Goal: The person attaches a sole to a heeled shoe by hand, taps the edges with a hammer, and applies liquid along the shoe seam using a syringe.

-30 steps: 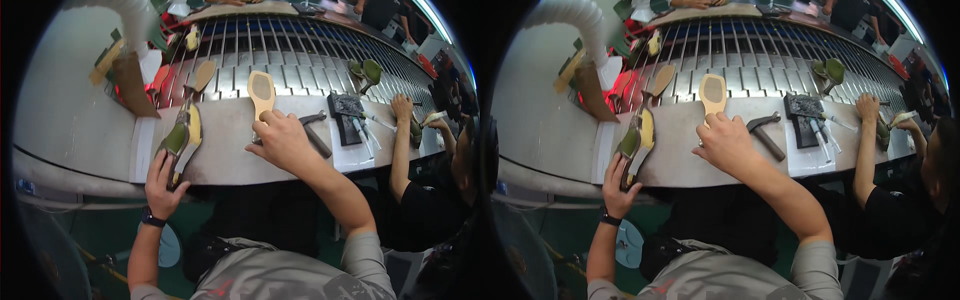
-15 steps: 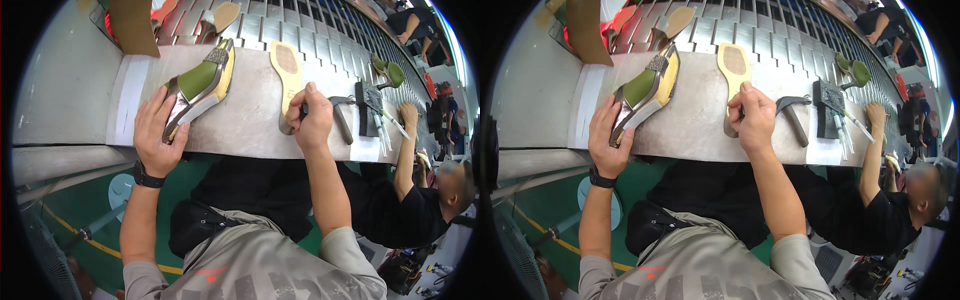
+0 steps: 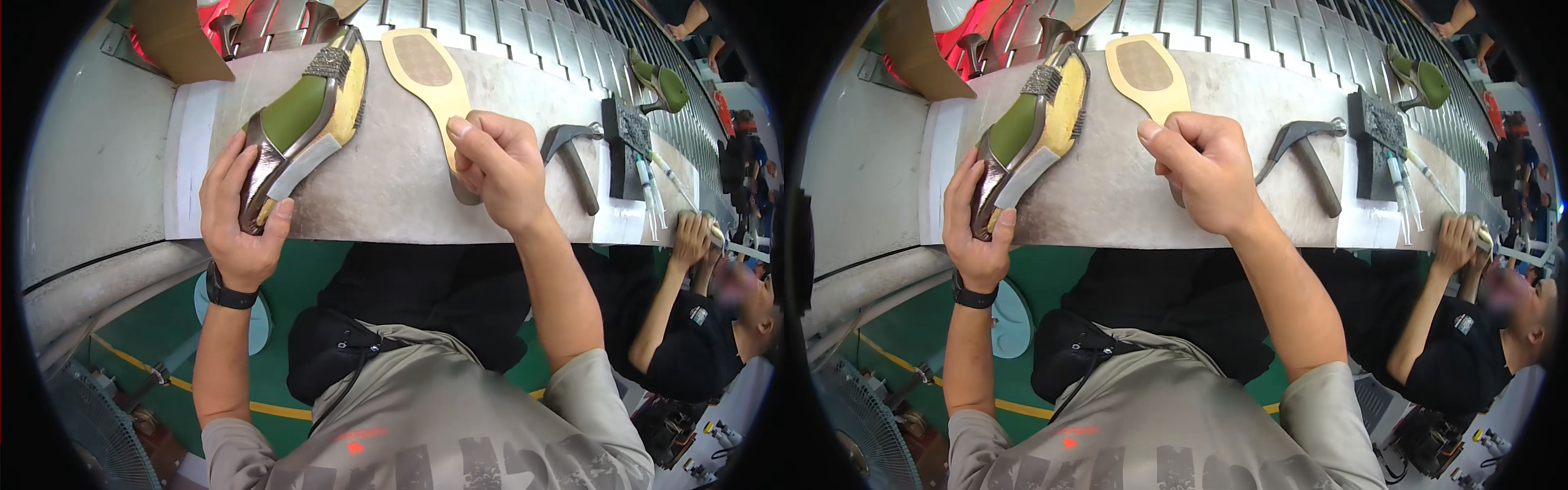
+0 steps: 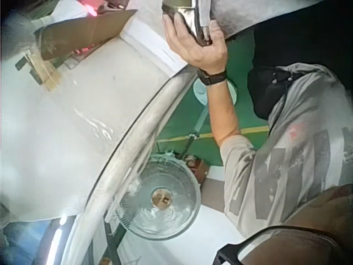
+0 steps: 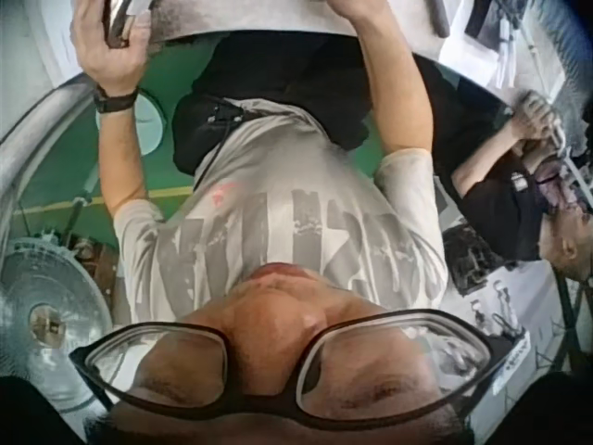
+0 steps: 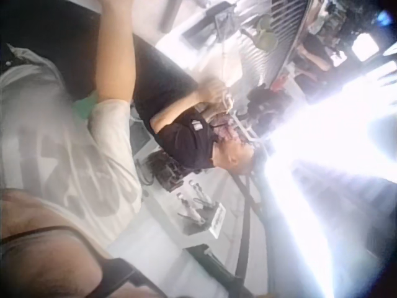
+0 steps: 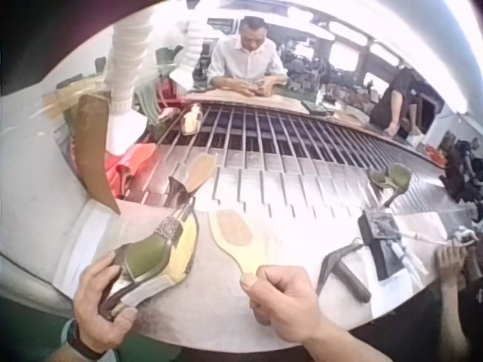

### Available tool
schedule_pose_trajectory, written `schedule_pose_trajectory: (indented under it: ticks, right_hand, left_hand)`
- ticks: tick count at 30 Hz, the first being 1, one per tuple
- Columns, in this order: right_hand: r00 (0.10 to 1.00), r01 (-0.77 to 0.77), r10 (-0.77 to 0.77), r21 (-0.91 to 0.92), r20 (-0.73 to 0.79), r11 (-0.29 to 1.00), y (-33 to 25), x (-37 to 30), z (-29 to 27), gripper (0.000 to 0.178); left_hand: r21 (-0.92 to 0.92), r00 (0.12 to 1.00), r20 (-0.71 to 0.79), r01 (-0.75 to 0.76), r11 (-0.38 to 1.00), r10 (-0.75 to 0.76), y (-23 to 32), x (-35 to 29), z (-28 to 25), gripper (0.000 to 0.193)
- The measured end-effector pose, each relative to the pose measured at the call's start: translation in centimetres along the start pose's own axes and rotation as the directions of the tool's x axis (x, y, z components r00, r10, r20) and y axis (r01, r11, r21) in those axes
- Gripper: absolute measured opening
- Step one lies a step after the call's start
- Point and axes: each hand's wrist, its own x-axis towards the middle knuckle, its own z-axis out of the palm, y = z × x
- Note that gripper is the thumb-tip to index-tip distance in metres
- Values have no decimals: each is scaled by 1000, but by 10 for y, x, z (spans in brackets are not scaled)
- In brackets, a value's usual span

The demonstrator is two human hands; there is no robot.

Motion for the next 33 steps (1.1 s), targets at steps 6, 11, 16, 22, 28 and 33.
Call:
schedule_pose_trajectory:
  ticks: [6,11,16,22,28,33]
  right_hand:
    - [935,330,-353,-289,-30,899,7,-9,12,44]
    - [821,542,-532,-573,206,615,8,-24,18,42]
    - [928,347,-371,-299,-24,889,6,-13,11,42]
    - [981,149,-155,-53,-115,987,3,3,-5,39]
    - [991,122,-113,129,-72,984,21,-2,-16,29]
    - [822,360,-545,-590,-165,722,38,-28,-16,23]
  left_hand:
    - [10,999,-27,-27,1000,27,-3,-2,4,57]
    - [-29,998,-59,-40,999,39,-6,2,6,55]
    - [-18,994,-75,-83,996,82,-10,0,8,56]
    - [-84,994,-71,-90,992,85,-4,3,6,55]
    - [-35,967,187,183,983,-173,20,72,-12,53]
    - [116,775,560,276,954,-292,47,137,16,55]
